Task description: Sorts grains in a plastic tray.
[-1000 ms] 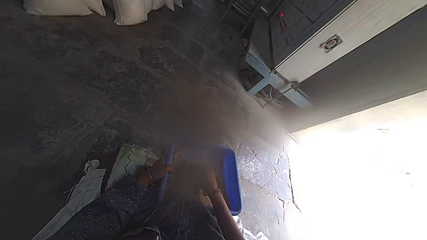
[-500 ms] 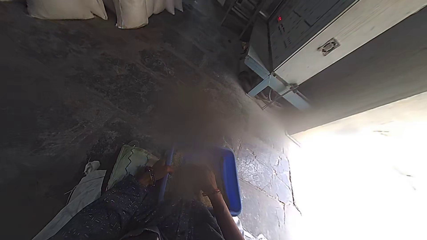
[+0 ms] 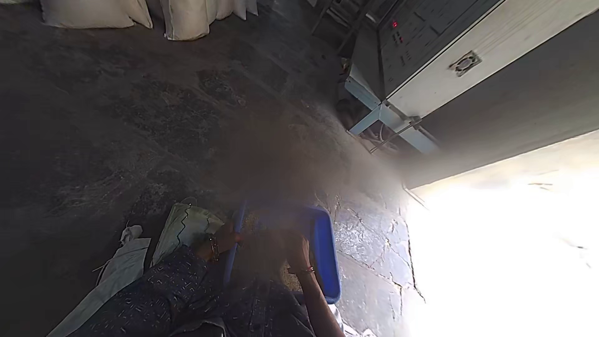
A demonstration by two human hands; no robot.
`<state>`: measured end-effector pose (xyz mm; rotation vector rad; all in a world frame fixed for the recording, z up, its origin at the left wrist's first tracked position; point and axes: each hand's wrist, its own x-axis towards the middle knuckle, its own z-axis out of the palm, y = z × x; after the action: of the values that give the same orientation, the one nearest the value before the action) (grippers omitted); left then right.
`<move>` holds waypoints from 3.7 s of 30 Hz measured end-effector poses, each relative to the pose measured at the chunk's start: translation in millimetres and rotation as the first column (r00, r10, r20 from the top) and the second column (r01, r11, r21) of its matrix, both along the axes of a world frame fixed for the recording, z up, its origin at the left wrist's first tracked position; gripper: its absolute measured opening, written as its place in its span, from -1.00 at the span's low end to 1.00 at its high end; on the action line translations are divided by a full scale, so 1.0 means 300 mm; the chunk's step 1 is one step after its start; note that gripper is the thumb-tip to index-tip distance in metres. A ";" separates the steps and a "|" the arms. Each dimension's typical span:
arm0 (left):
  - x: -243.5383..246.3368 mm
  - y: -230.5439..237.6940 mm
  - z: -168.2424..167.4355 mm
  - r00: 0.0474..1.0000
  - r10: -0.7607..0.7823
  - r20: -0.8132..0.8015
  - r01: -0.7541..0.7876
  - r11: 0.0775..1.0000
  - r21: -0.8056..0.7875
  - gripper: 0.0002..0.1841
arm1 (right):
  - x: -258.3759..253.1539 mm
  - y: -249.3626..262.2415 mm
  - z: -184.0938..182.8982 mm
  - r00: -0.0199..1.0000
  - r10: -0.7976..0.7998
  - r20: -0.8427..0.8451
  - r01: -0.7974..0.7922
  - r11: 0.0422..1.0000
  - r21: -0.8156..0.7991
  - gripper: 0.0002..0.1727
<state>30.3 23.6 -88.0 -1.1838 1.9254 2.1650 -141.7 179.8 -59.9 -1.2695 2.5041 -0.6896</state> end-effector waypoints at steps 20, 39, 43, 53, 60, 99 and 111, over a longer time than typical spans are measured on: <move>-0.005 -0.001 -0.027 1.000 0.007 -0.004 -0.007 1.000 -0.017 -0.44 | -0.008 0.001 -0.030 0.999 0.032 0.019 -0.033 0.998 0.057 -0.51; -0.006 -0.006 -0.001 1.000 -0.008 0.025 0.008 1.000 -0.001 -0.40 | 0.004 -0.019 -0.021 0.993 0.107 0.059 -0.118 0.965 0.234 -0.52; -0.006 -0.006 0.017 0.999 -0.021 0.048 0.021 1.000 -0.004 -0.41 | 0.006 -0.022 -0.014 0.992 0.110 0.054 -0.120 0.965 0.231 -0.55; -0.012 -0.006 0.002 0.999 0.002 0.048 -0.002 1.000 -0.006 -0.41 | 0.002 -0.023 -0.019 0.992 0.114 0.045 -0.120 0.973 0.195 -0.55; -0.009 -0.009 -0.010 1.000 -0.004 0.024 0.004 1.000 -0.006 -0.42 | 0.000 -0.024 -0.020 0.992 0.115 0.060 -0.126 0.964 0.235 -0.55; -0.011 -0.012 -0.024 0.999 -0.013 0.034 0.014 0.999 -0.041 -0.40 | -0.001 -0.036 -0.023 0.988 0.130 0.079 -0.150 0.928 0.341 -0.55; -0.007 -0.010 -0.007 0.999 -0.011 0.035 0.012 1.000 -0.021 -0.43 | 0.014 -0.033 -0.012 0.973 0.191 0.127 -0.227 0.879 0.419 -0.59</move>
<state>28.1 20.7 -90.2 -1.2024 1.9416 2.1089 -137.6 169.9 -63.5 -1.2808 2.2345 -0.1169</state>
